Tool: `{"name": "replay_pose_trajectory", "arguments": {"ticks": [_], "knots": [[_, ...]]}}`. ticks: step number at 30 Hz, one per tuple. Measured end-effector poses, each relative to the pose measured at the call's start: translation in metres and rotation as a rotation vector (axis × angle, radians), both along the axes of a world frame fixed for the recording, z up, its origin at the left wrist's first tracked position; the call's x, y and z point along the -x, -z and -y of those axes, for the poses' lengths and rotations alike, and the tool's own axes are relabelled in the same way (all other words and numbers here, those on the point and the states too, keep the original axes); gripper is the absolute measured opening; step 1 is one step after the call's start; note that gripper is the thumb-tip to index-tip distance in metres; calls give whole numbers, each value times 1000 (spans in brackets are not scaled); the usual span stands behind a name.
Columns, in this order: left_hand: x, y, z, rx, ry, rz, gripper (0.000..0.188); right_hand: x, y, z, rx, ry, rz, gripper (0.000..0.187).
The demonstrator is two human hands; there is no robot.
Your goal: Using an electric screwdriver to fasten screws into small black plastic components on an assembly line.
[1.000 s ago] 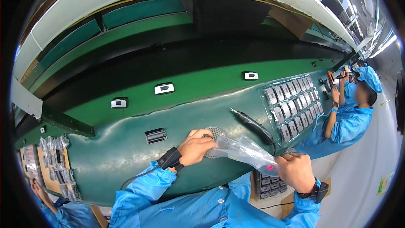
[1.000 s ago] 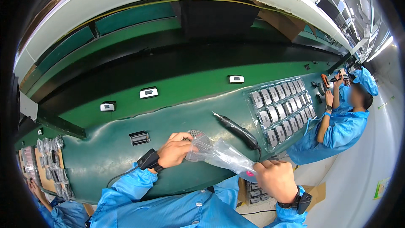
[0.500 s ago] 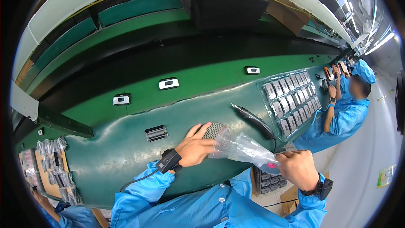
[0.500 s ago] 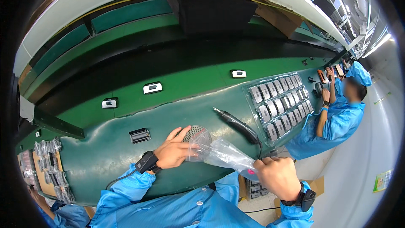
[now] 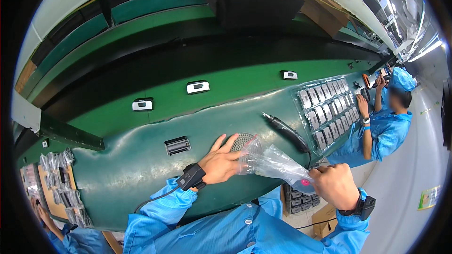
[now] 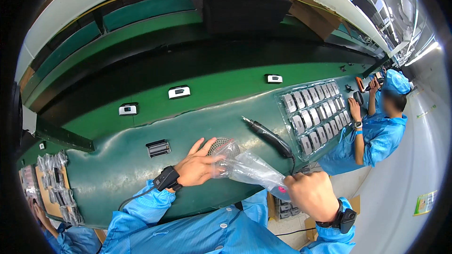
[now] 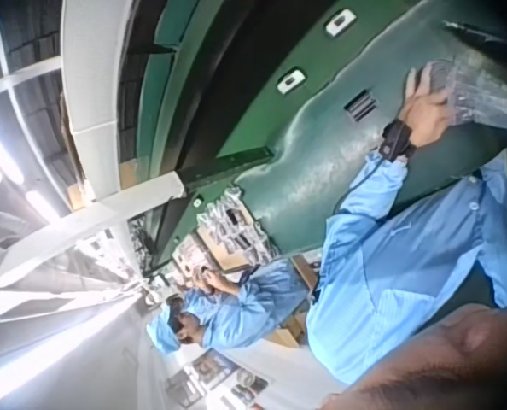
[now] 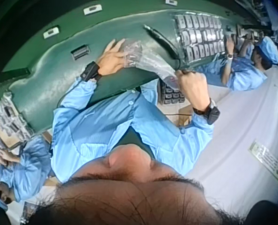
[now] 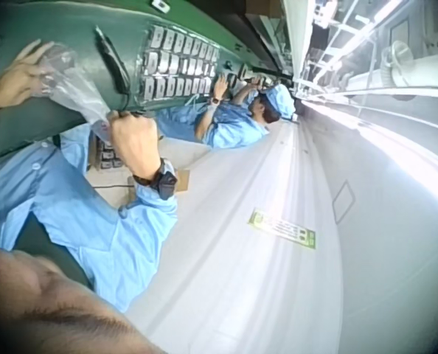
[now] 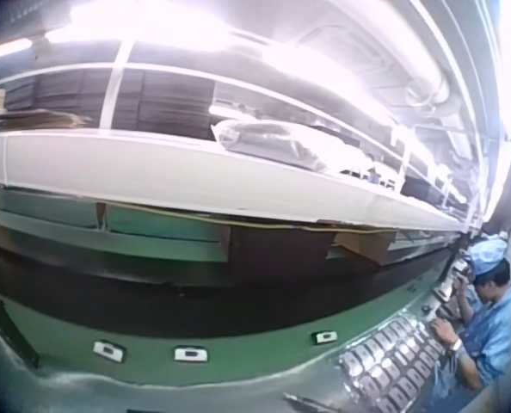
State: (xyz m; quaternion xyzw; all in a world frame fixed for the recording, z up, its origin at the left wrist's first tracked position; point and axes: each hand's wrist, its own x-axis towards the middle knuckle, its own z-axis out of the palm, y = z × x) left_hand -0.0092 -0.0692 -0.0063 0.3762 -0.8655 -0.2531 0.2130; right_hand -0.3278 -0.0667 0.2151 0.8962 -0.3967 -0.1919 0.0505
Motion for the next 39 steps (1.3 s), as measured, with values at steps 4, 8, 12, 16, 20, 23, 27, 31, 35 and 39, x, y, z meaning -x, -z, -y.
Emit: {"name": "replay_pose_trajectory", "arguments": {"ticks": [4, 8, 12, 16, 20, 23, 27, 31, 35, 39], "knots": [[0, 0, 0, 13, 7, -69, 28, 0, 0, 2, -11, -8, 3, 8], [1, 2, 2, 15, 12, -81, 27, 0, 1, 3, -23, -13, -7, 8], [-1, 0, 2, 37, 1, -56, 27, -2, -2, 6, -34, -10, -4, 8], [-3, 1, 2, 12, 9, -14, 32, -5, -8, 8, -20, -11, -52, 9], [-3, 5, 1, 17, 5, -13, 33, -10, -11, 10, -34, -32, -33, 10], [-3, 0, 1, 60, 2, -37, 31, -12, -15, 12, -46, -39, -34, 10], [-3, 4, 1, 68, 6, -40, 31, -14, -15, 14, -34, -73, -36, 9], [-4, 4, 2, 75, -1, -19, 30, -17, -10, 19, -30, -96, -1, 8], [-1, 2, 2, 54, -43, -54, 35, -26, -6, 25, -123, -119, -103, 8], [2, 5, -1, 69, -66, -13, 41, -22, 4, 27, -130, -114, -80, 9]]}}
